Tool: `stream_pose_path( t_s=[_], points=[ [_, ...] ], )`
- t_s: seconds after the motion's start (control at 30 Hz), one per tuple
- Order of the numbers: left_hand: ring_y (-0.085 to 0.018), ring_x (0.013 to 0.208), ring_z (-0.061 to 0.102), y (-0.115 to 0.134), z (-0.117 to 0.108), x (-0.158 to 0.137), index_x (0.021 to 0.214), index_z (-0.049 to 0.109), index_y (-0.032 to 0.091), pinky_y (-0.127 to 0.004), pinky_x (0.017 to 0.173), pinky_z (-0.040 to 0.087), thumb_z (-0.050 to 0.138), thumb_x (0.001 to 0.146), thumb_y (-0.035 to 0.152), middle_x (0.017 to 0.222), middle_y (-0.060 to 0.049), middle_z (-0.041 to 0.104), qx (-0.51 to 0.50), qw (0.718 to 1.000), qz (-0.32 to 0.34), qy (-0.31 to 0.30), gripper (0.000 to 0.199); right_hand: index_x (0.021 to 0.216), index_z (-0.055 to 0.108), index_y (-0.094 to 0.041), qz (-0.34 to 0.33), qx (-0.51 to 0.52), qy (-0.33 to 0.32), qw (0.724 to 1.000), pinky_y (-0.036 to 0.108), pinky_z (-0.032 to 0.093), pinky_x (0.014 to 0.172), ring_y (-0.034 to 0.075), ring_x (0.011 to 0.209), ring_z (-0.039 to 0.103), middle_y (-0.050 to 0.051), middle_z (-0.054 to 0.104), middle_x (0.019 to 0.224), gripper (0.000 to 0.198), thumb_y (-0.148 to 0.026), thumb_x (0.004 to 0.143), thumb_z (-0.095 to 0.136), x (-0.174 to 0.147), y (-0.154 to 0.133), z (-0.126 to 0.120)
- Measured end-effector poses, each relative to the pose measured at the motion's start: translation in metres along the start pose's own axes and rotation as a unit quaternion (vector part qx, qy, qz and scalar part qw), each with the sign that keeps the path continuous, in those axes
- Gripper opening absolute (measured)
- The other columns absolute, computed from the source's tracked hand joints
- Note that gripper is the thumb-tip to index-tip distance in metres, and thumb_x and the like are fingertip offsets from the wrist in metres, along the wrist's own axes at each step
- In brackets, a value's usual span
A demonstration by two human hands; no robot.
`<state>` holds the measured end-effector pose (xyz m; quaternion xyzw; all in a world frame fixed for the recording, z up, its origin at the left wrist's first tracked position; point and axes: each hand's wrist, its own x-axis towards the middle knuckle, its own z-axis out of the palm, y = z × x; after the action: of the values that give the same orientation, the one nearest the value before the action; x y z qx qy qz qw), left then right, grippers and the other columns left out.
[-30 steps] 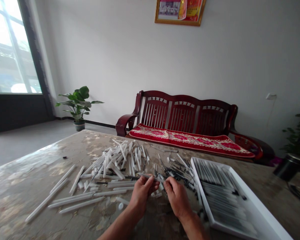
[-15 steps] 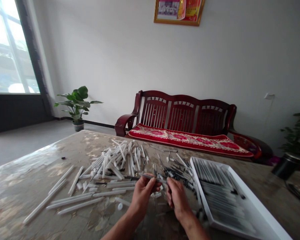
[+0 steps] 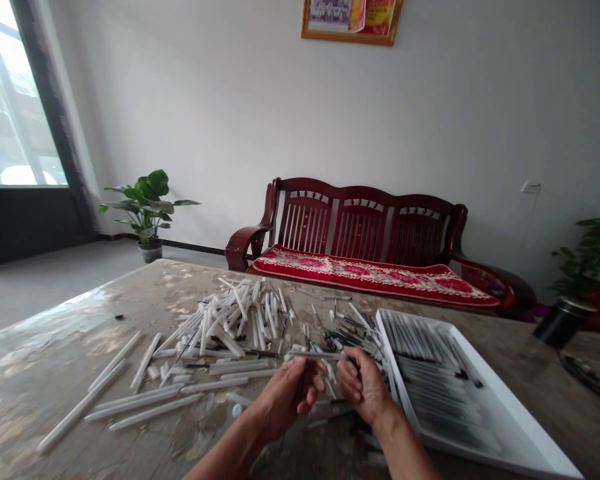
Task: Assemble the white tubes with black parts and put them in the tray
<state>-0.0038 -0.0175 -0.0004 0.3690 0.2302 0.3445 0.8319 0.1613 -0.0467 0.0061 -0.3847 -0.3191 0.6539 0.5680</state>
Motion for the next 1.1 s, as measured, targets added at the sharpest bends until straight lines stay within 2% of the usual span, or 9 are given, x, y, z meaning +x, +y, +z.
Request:
stream_pose_path(
  t_s=[0.1, 0.17, 0.3, 0.4, 0.47, 0.57, 0.8, 0.93, 1.1],
  points=[
    [-0.002, 0.031, 0.034, 0.003, -0.001, -0.005, 0.075, 0.069, 0.011, -0.015, 0.032, 0.011, 0.066, 0.074, 0.063, 0.05, 0.0, 0.058, 0.012, 0.991, -0.113, -0.064, 0.052, 0.045, 0.034, -0.024, -0.03, -0.082, 0.033, 0.996, 0.02, 0.012, 0.033, 0.004, 0.028, 0.017, -0.011, 0.027, 0.033, 0.046, -0.05, 0.072, 0.061, -0.001, 0.006, 0.003],
    [-0.001, 0.031, 0.033, 0.004, -0.003, -0.008, 0.071, 0.068, 0.011, -0.016, 0.032, 0.01, 0.071, 0.07, 0.061, 0.047, 0.001, 0.055, 0.026, 0.987, -0.135, -0.082, 0.05, 0.046, 0.035, -0.024, -0.051, -0.136, 0.046, 0.988, 0.021, 0.013, 0.035, 0.004, 0.03, 0.019, -0.01, 0.029, 0.034, 0.046, -0.051, 0.074, 0.059, -0.001, 0.011, 0.008],
    [-0.003, 0.033, 0.038, 0.0, -0.005, -0.007, 0.063, 0.065, 0.012, -0.017, 0.033, 0.019, 0.079, 0.065, 0.055, 0.046, 0.002, 0.053, 0.038, 0.992, -0.101, -0.063, 0.045, 0.052, 0.045, -0.023, -0.075, -0.212, 0.09, 0.97, 0.022, 0.021, 0.038, 0.007, 0.033, 0.029, -0.007, 0.039, 0.04, 0.046, -0.058, 0.082, 0.052, -0.001, 0.016, 0.013],
    [-0.004, 0.038, 0.043, -0.001, -0.007, 0.0, 0.068, 0.064, 0.014, -0.015, 0.036, 0.027, 0.083, 0.064, 0.049, 0.05, 0.004, 0.055, -0.011, 0.999, -0.038, 0.013, 0.04, 0.066, 0.054, -0.025, -0.097, -0.26, 0.124, 0.953, 0.024, 0.031, 0.042, 0.013, 0.041, 0.044, -0.006, 0.05, 0.05, 0.038, -0.06, 0.082, 0.052, 0.002, 0.015, 0.01],
    [-0.005, 0.044, 0.05, 0.002, -0.009, 0.006, 0.073, 0.064, 0.015, -0.014, 0.04, 0.035, 0.087, 0.06, 0.042, 0.056, 0.004, 0.058, -0.051, 0.996, 0.007, 0.073, 0.038, 0.073, 0.056, -0.026, -0.146, -0.332, 0.158, 0.918, 0.026, 0.04, 0.05, 0.017, 0.054, 0.055, -0.003, 0.059, 0.06, 0.026, -0.051, 0.079, 0.056, 0.006, 0.015, 0.004],
    [-0.006, 0.052, 0.057, 0.008, -0.016, 0.013, 0.075, 0.063, 0.016, -0.015, 0.048, 0.044, 0.091, 0.054, 0.035, 0.062, 0.003, 0.062, -0.078, 0.982, 0.073, 0.155, 0.04, 0.082, 0.06, -0.024, -0.211, -0.461, 0.208, 0.836, 0.029, 0.046, 0.068, 0.02, 0.074, 0.065, 0.001, 0.069, 0.075, 0.01, -0.032, 0.076, 0.057, 0.009, 0.018, -0.005],
    [-0.009, 0.058, 0.059, 0.008, -0.027, 0.017, 0.069, 0.059, 0.016, -0.017, 0.05, 0.044, 0.087, 0.053, 0.047, 0.062, 0.004, 0.059, -0.016, 0.933, 0.209, 0.293, 0.044, 0.101, 0.066, -0.026, -0.234, -0.662, 0.203, 0.682, 0.027, 0.044, 0.081, 0.02, 0.094, 0.064, 0.002, 0.071, 0.099, 0.027, -0.014, 0.079, 0.057, 0.002, 0.024, -0.002],
    [-0.011, 0.059, 0.061, 0.009, -0.029, 0.018, 0.069, 0.059, 0.017, -0.02, 0.052, 0.046, 0.086, 0.051, 0.047, 0.062, 0.003, 0.061, -0.022, 0.918, 0.214, 0.334, 0.045, 0.104, 0.069, -0.028, -0.245, -0.724, 0.168, 0.623, 0.028, 0.042, 0.085, 0.021, 0.098, 0.06, 0.002, 0.069, 0.101, 0.03, -0.012, 0.08, 0.061, 0.002, 0.023, 0.01],
    [-0.012, 0.058, 0.062, 0.011, -0.031, 0.018, 0.069, 0.058, 0.017, -0.02, 0.052, 0.046, 0.085, 0.05, 0.046, 0.063, 0.003, 0.061, -0.036, 0.912, 0.22, 0.345, 0.045, 0.102, 0.072, -0.031, -0.242, -0.763, 0.125, 0.587, 0.028, 0.04, 0.089, 0.021, 0.099, 0.058, 0.001, 0.069, 0.1, 0.031, -0.01, 0.083, 0.058, 0.006, 0.026, 0.019]
  ],
)
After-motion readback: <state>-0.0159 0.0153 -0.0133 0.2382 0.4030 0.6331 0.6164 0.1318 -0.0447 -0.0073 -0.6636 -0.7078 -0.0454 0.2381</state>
